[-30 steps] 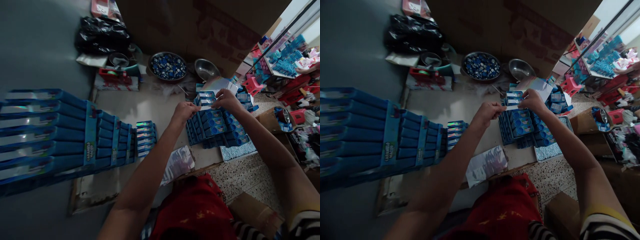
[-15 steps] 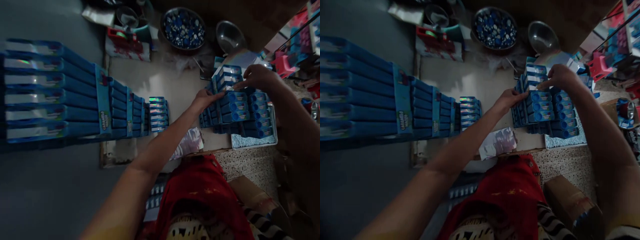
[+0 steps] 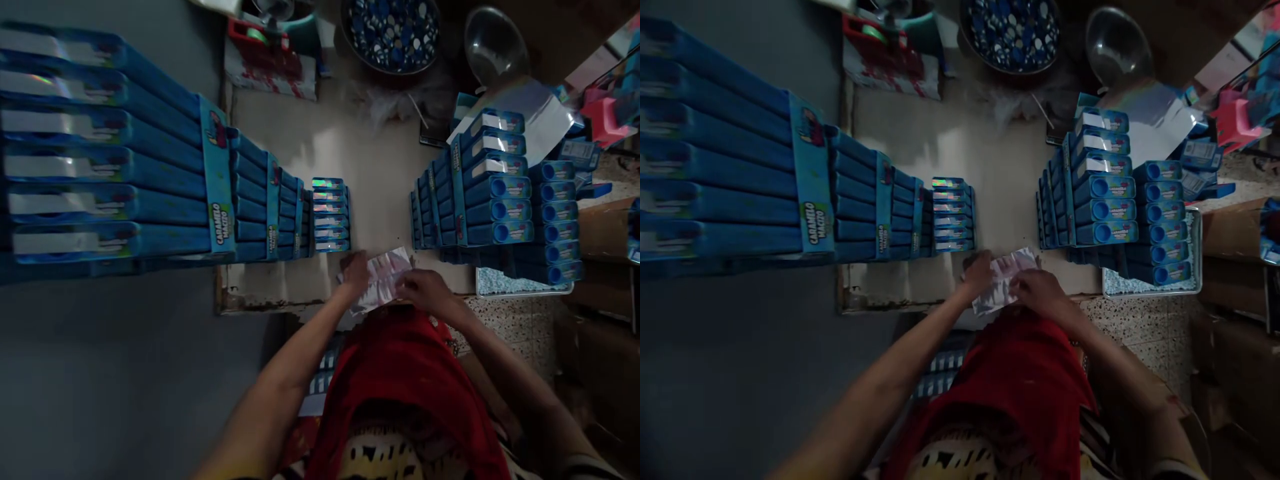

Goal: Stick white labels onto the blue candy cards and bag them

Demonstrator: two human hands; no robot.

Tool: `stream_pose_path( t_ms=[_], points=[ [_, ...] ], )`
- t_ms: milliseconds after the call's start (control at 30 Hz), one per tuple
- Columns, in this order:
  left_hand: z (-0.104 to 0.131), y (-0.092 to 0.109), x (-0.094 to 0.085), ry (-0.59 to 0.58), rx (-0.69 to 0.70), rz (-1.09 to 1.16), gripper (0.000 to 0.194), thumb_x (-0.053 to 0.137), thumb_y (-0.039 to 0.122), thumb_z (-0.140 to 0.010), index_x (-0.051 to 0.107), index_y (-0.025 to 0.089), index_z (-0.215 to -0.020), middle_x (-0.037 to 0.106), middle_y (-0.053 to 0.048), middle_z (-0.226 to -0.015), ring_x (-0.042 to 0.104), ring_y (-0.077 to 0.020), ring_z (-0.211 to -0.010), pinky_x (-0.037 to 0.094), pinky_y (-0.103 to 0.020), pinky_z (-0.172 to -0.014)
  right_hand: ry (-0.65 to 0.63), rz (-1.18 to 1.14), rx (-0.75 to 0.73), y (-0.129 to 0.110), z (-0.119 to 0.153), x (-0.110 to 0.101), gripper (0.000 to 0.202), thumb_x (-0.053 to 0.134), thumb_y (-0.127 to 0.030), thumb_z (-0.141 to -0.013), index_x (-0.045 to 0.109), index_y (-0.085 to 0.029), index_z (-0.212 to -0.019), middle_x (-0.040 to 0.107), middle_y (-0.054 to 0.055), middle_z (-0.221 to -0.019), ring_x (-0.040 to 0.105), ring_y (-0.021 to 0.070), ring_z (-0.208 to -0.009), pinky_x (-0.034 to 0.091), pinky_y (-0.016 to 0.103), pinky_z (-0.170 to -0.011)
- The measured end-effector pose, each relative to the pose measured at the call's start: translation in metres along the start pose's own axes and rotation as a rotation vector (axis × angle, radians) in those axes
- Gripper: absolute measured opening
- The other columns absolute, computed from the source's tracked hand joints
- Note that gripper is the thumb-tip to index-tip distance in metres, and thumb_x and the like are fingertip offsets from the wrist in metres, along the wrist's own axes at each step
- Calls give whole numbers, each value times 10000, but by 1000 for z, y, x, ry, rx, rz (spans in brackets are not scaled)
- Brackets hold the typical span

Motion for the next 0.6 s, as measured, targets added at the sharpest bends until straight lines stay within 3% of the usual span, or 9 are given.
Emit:
stream_pose_path(
  t_ms=[100,200,267,400,533,600],
  points=[
    [-5,-17,5,-15,22,76,316,580,157,-910,704,126,-1199,693,-211,-1309,618,-337,-1268,458,-439,-1093,230,143,91,71,-51,71,286,577,-84,-958,758,-175,-1159,768,128,-1174,687,255,-1110,513,381,-1003],
    [-14,-28,3,-60,55,154,318,545,178,-935,751,123,-1171,743,-188,-1252,656,-307,-1202,471,-405,-1065,236,323,-28,101,-82,106,425,523,-121,-1000,655,-162,-1402,664,166,-1442,598,292,-1268,458,445,-1116],
    [-19,-30,0,-103,75,208,320,544,184,-918,773,123,-1133,774,-169,-1182,685,-293,-1119,497,-384,-1009,192,444,-94,105,-93,117,473,496,-160,-1030,577,-160,-1496,581,164,-1556,557,312,-1298,452,470,-1110],
    [-24,-32,-6,-171,102,313,284,587,220,-848,797,142,-1021,801,-102,-998,694,-251,-940,524,-335,-884,150,609,-126,108,-102,131,499,440,-187,-1056,514,-146,-1548,541,169,-1597,521,350,-1317,470,489,-1028],
    [-19,-35,-10,-226,81,392,244,614,316,-825,784,156,-896,742,-38,-781,638,-198,-722,504,-292,-710,136,632,-184,117,-91,143,552,428,-126,-1035,472,-123,-1585,466,171,-1661,488,344,-1386,429,492,-1088],
    [-16,-36,-12,-243,63,405,251,606,336,-826,779,162,-882,707,-21,-714,605,-184,-662,475,-278,-647,129,609,-219,120,-80,146,536,442,-114,-1027,512,-126,-1558,508,170,-1629,496,324,-1382,414,477,-1105]
  ],
)
Point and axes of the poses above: each hand's wrist, its own z-axis away from the middle knuckle, its own x-axis out of the palm, y = z × x, the point moved 2 cm from there along -z, towards the middle knuckle
